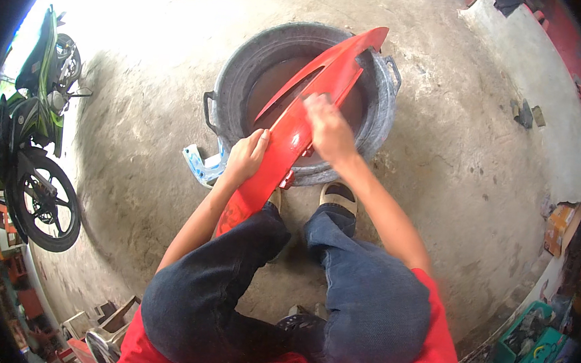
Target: The person sands a red motorcycle fairing piece by hand over a bucket of water, repeatedly dipping a small piece of sandpaper into the water and scrubbing the surface of the plastic part.
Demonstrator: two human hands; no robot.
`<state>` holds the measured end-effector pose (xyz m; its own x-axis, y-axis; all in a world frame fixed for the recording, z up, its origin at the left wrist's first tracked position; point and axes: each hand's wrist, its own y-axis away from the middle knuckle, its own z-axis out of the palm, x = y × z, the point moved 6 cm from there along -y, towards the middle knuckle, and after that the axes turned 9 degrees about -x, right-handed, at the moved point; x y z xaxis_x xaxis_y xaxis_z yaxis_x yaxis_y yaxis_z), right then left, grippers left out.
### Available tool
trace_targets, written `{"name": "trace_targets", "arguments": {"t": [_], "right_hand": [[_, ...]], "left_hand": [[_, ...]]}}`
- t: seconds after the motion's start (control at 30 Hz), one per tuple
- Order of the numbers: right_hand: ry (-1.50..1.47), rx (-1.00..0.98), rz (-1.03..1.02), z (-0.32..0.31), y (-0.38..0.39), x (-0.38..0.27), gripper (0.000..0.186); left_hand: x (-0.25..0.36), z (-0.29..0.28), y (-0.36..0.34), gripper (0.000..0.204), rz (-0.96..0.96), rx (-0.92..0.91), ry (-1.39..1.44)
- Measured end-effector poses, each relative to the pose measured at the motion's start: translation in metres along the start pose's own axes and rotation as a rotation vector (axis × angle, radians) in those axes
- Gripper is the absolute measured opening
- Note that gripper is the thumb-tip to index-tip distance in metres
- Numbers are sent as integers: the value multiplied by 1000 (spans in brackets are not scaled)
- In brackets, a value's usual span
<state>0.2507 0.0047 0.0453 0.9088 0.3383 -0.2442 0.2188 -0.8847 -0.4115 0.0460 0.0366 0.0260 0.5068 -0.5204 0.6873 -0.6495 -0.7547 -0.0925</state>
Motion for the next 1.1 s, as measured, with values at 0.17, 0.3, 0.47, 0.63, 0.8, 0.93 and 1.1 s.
{"name": "trace_targets", "arguments": {"t": [0.17,0.3,0.47,0.63,0.8,0.93,1.1], "right_hand": [[-99,-140,-215,7,6,-43,42],[-63,-14,82,-2,-4,20,40],[-107,-211,-320,11,9,-61,46],[-40,-69,29,9,-6,9,47],[-66,-185,-327,14,6,-54,42],[-140,-39,149,4,-11,20,42],[-106,-186,-199,12,0,-50,48]], "left_hand": [[-6,-7,14,23,69,103,-88],[2,2,-1,25,-33,0,28],[-13,-7,15,26,-72,36,3],[-3,-1,5,41,-158,-33,170],[-13,-4,11,28,-89,12,12],[-7,3,2,39,-171,-56,153],[-11,-11,11,32,-146,-5,29]]}}
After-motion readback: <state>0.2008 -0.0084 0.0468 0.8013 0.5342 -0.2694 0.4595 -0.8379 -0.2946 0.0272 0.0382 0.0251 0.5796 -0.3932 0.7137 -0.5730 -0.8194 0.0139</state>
